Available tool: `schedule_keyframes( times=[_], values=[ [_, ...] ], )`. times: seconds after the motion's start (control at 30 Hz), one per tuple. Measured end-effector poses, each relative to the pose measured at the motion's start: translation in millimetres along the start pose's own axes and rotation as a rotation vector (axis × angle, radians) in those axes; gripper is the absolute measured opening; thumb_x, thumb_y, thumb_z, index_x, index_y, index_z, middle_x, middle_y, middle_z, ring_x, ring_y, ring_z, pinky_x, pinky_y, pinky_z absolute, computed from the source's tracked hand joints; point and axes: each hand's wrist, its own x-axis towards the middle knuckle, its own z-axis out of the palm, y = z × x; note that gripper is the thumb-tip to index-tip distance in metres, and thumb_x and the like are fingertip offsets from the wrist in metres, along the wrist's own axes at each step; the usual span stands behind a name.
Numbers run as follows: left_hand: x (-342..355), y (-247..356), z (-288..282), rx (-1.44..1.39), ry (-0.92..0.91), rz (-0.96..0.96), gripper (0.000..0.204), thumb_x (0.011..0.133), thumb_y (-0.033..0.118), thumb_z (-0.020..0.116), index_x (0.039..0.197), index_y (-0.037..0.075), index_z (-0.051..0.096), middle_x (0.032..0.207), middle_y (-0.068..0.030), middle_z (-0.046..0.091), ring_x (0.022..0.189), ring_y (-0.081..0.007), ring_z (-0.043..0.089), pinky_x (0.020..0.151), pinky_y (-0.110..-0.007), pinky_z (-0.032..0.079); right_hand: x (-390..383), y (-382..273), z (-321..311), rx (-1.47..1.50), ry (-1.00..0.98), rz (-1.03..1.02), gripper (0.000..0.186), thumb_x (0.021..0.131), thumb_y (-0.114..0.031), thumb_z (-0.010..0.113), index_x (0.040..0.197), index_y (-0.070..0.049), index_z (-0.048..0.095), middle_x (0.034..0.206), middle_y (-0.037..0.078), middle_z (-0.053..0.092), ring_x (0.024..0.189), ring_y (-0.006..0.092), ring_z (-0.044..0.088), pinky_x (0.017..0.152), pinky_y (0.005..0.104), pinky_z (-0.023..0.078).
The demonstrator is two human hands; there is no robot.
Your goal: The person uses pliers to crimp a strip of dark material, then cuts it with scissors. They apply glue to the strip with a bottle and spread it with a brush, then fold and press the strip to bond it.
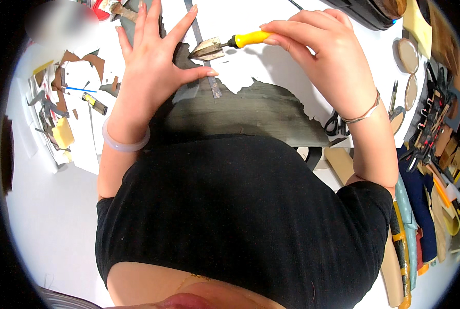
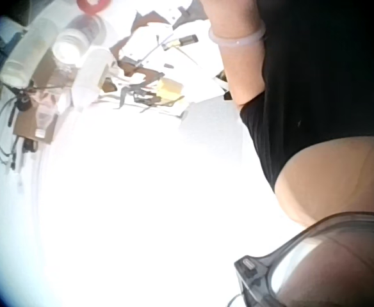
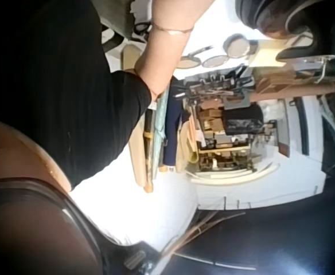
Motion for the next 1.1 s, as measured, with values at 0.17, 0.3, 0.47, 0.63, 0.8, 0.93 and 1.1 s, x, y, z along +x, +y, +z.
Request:
schedule_keyframes(
  times=[0.17,0.3,0.47,0.63,0.8,0.93,1.1],
  values=[
    [0.2,0.6,-1.9,-0.051,-0.001,-0.010,0.096,0.071,0.047,0.089,0.149,0.008,0.051,0.157,-0.0406,0.023,0.144,-0.0586,0.029,0.118,-0.065,0.026,-4.2,4.8,-1.8,-0.010,0.017,-0.003,0.019,0.091,-0.020,0.076,0.109,-0.015,0.079,0.081,0.000,0.065,0.077,0.0199,0.059,0.083,0.0343,0.043],
    [-3.1,1.8,-0.2,0.008,0.036,0.025,0.097,0.070,0.048,0.089,0.149,0.008,0.051,0.156,-0.0410,0.025,0.143,-0.0596,0.031,0.117,-0.065,0.027,-1.1,1.8,-2.5,-0.002,-0.020,-0.018,0.021,0.090,-0.015,0.075,0.111,-0.011,0.078,0.088,0.002,0.068,0.081,0.0195,0.060,0.086,0.0336,0.044],
    [-0.8,1.0,0.5,-0.007,0.049,0.023,0.097,0.069,0.048,0.089,0.149,0.008,0.051,0.156,-0.0411,0.026,0.143,-0.0602,0.030,0.117,-0.065,0.028,-3.4,8.7,-6.1,-0.024,-0.011,-0.039,0.022,0.091,-0.012,0.075,0.113,-0.011,0.077,0.090,0.003,0.069,0.083,0.0192,0.060,0.088,0.0331,0.044],
    [-0.8,1.2,1.5,-0.032,0.057,0.037,0.097,0.069,0.048,0.089,0.149,0.007,0.051,0.156,-0.0413,0.026,0.142,-0.0607,0.031,0.116,-0.064,0.029,9.2,1.3,-3.7,0.001,-0.016,-0.002,0.022,0.091,-0.012,0.075,0.113,-0.011,0.078,0.090,0.003,0.070,0.083,0.0193,0.060,0.089,0.0327,0.044],
    [-0.4,1.7,0.0,-0.119,0.022,-0.008,0.097,0.070,0.048,0.089,0.149,0.007,0.051,0.157,-0.0412,0.025,0.142,-0.0608,0.030,0.117,-0.064,0.029,-2.8,10.0,-7.1,-0.032,-0.008,-0.027,0.020,0.092,-0.018,0.074,0.111,-0.014,0.078,0.085,0.001,0.067,0.081,0.0200,0.060,0.087,0.0342,0.043],
    [0.3,0.1,1.7,-0.053,0.035,0.015,0.097,0.070,0.048,0.089,0.150,0.008,0.050,0.157,-0.0403,0.025,0.143,-0.0598,0.030,0.117,-0.066,0.026,-8.6,14.0,-8.8,-0.024,-0.002,-0.047,0.019,0.092,-0.021,0.073,0.110,-0.015,0.079,0.082,0.001,0.066,0.080,0.0204,0.060,0.086,0.0354,0.043],
    [-3.8,-5.3,17.0,-0.006,0.136,0.020,0.097,0.068,0.059,0.086,0.151,0.022,0.052,0.162,-0.0322,0.026,0.151,-0.0515,0.024,0.117,-0.072,0.014,0.0,13.4,-1.9,-0.021,0.023,-0.046,0.020,0.091,-0.013,0.074,0.111,-0.011,0.078,0.090,0.003,0.068,0.085,0.0211,0.061,0.090,0.0336,0.043]
  ],
)
